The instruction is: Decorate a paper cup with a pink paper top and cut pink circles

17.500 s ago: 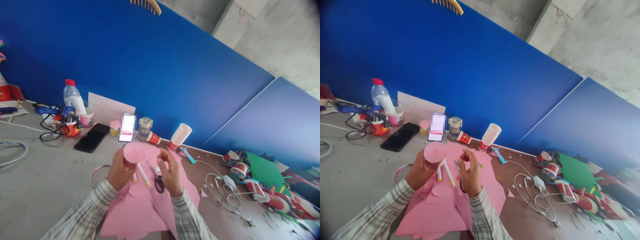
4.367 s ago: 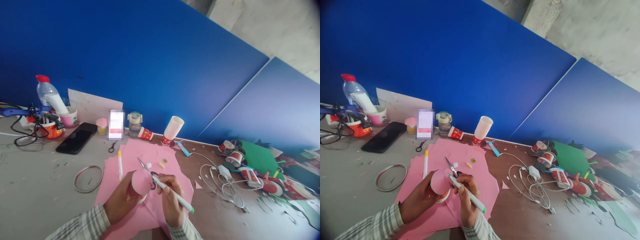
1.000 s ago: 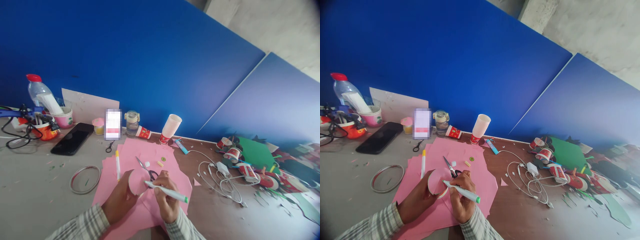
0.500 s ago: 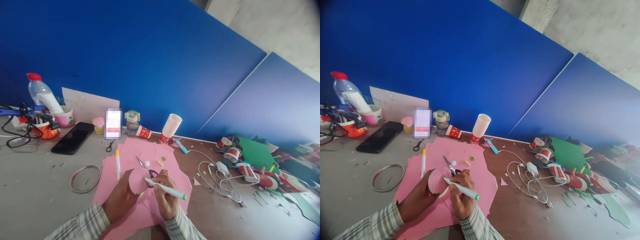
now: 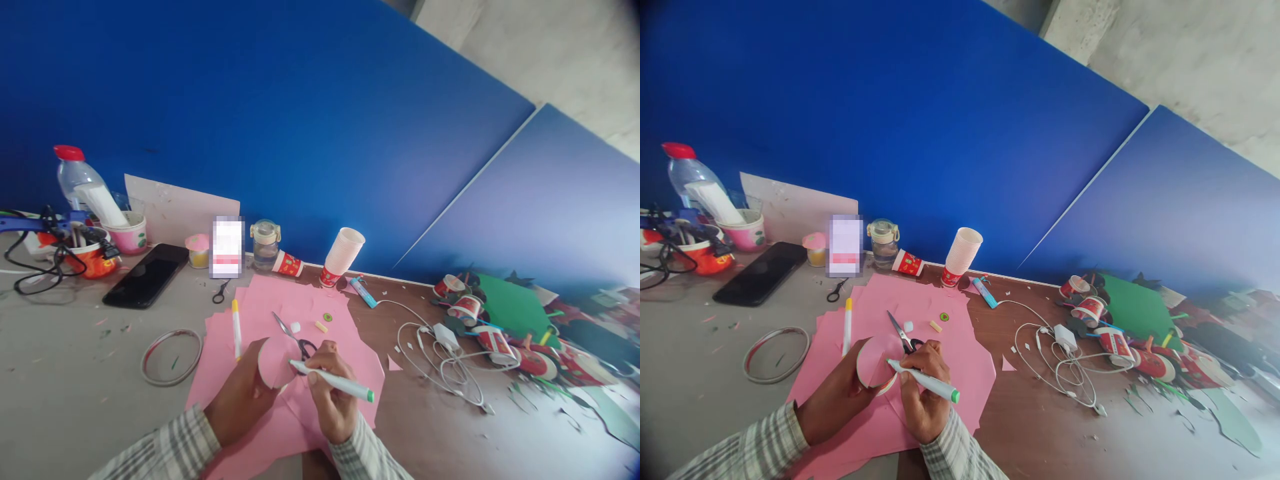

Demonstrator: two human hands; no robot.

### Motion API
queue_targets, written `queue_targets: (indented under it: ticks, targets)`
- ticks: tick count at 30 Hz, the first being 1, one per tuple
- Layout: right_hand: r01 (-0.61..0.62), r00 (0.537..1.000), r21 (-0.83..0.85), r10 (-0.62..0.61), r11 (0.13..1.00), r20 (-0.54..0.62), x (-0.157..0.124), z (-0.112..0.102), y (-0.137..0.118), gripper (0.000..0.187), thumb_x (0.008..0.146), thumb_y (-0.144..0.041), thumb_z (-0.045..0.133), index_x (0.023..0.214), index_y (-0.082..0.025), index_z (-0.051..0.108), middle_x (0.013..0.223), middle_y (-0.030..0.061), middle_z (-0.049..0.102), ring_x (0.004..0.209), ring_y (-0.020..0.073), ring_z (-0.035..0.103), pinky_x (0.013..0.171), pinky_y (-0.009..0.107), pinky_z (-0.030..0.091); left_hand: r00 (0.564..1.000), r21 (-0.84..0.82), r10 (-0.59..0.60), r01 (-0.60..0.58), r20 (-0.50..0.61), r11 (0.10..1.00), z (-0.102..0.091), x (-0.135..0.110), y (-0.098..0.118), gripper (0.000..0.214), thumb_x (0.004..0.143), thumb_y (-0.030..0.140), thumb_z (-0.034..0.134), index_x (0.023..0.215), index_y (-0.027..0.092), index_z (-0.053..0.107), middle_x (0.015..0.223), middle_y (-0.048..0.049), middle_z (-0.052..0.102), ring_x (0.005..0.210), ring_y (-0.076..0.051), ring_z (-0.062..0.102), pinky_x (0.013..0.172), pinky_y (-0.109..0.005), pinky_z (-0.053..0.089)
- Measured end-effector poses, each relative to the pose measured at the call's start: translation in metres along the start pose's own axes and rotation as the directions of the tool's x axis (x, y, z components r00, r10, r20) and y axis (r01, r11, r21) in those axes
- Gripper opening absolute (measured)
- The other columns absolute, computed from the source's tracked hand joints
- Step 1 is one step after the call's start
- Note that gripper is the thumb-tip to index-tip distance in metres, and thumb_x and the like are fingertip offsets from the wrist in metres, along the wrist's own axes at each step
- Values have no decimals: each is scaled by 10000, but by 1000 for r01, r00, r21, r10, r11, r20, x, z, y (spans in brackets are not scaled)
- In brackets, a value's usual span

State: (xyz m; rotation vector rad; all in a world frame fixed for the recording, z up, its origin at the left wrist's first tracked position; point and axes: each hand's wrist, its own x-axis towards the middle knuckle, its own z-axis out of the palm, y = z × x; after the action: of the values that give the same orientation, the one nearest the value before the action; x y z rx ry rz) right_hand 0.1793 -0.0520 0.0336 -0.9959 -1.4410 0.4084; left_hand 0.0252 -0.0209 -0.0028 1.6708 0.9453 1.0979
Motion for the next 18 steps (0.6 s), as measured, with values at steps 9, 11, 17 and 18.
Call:
queue_targets:
  ticks: [9,11,17,18]
  targets:
    - [-11,1000,26,11,1000,-3,0,-2,2,124,689,-140,522,651,-211,616,535,-27,533,537,181,467,592,341,407,1000,35,-23,23,3,999,-1,0,-2,469,635,188,691,1055,299,514,1009,-14,646,880,-242,597,749,-351,527]
    - [-4,1000,25,4,1000,8,0,-1,1,125,686,-139,523,640,-210,613,525,-28,528,544,185,467,593,341,404,1000,34,-30,30,2,999,-1,0,-1,469,631,196,695,1051,297,513,1000,-14,649,877,-244,599,754,-356,527]
    - [-13,999,61,15,998,-34,-1,-2,0,122,683,-156,513,653,-210,618,525,-30,526,529,180,453,598,352,390,1000,7,-15,15,13,1000,-1,-1,-1,487,629,167,685,1064,298,510,1037,-23,635,940,-257,578,791,-373,519]
    - [-18,999,66,20,998,-38,-1,-2,0,124,683,-157,511,653,-211,618,525,-31,525,527,180,451,598,354,389,1000,5,-12,12,12,1000,-1,-1,-1,489,631,163,681,1067,299,509,1041,-23,633,946,-257,575,798,-375,517]
